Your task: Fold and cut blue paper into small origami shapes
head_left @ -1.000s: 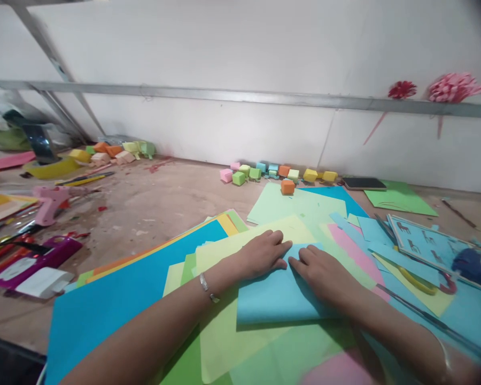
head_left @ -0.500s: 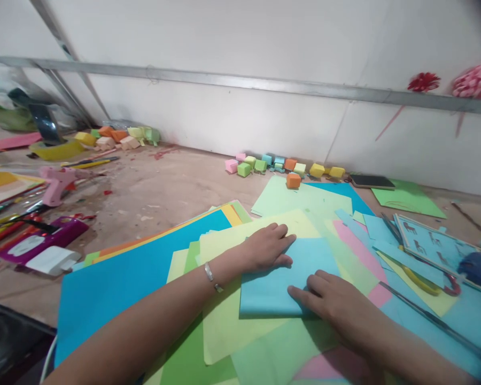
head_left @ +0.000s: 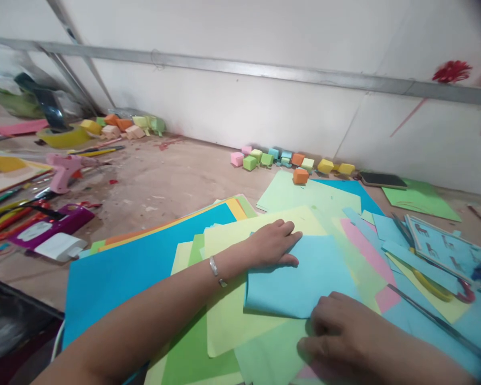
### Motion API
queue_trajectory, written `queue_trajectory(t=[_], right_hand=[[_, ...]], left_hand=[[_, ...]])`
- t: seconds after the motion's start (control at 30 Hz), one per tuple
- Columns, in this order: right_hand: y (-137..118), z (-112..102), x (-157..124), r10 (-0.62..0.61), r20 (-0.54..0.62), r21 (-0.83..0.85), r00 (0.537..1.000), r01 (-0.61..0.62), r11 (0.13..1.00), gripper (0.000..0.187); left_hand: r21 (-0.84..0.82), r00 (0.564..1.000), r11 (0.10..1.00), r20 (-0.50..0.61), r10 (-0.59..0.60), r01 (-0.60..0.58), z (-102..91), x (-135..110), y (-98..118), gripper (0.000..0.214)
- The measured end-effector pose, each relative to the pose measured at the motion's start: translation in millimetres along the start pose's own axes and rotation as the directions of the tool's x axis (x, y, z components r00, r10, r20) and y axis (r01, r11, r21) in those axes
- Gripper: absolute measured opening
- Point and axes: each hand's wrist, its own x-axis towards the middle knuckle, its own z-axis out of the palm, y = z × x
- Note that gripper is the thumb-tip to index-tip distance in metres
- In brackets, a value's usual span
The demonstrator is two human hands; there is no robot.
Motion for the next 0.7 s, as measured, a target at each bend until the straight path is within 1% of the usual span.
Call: queue_trajectory(t=[0.03,0.07,0.1,0.17,0.23,0.3,0.33,0.4,0.47,0.53,0.6,0.7], right_hand=[[1,-1,4,-0.031,0.012,0.04,0.999,0.031,0.999,0.027],[3,1,8,-0.036,-0.016,0.037,0.999,0.037,0.999,0.034],[6,5,12,-0.013,-0.072,-0.015,0.997,0.012,1.0,0.037],[10,17,18,0.067,-0.177,-0.18,0.982,-0.099,0.979,0.043],[10,31,20,0.08,-0.246,-0.301,0.966,-0.155,0.941,0.056],[5,40,17,0.021,-0.288,-0.347,0.957,-0.125,0.929,0.069],[1,43,14,-0.006,-0.289,-0.348,0.957,-0.099,0.932,0.072],[-8,45,8,-0.046,-0.263,-0.325,0.964,-0.044,0.945,0.071],[-16,43,4,-0.06,-0.242,-0.3,0.969,-0.016,0.954,0.061],[-18,39,5,-0.07,-0.25,-0.282,0.966,-0.004,0.96,0.052],[-15,35,8,-0.063,-0.278,-0.277,0.958,-0.017,0.961,0.057],[-7,34,17,-0.05,-0.313,-0.311,0.948,-0.053,0.949,0.076]], left_hand=[[0.004,1.0,1.0,-0.002,0.004,-0.004,0.8,0,0,0.063],[0.009,1.0,1.0,-0.005,0.006,-0.006,1.3,0,0,0.064],[0.015,1.0,1.0,-0.01,0.007,-0.007,1.5,-1,0,0.065],[0.026,1.0,1.0,-0.02,0.011,-0.01,1.1,-1,0,0.066],[0.036,1.0,0.999,-0.024,0.009,-0.008,0.2,-1,1,0.068],[0.045,1.0,0.999,-0.016,0.008,-0.007,-0.9,0,1,0.069],[0.048,1.0,0.999,-0.009,0.007,-0.006,-1.4,0,1,0.069],[0.052,1.0,0.999,0.002,0.007,-0.007,-2.0,1,2,0.069],[0.057,1.0,0.998,0.012,0.006,-0.007,-1.8,2,2,0.069],[0.068,1.0,0.998,0.011,0.006,-0.007,-0.8,3,2,0.069],[0.08,1.0,0.997,0.0,0.01,-0.01,0.5,3,2,0.069],[0.09,0.999,0.996,-0.024,0.023,-0.021,1.5,2,1,0.067]])
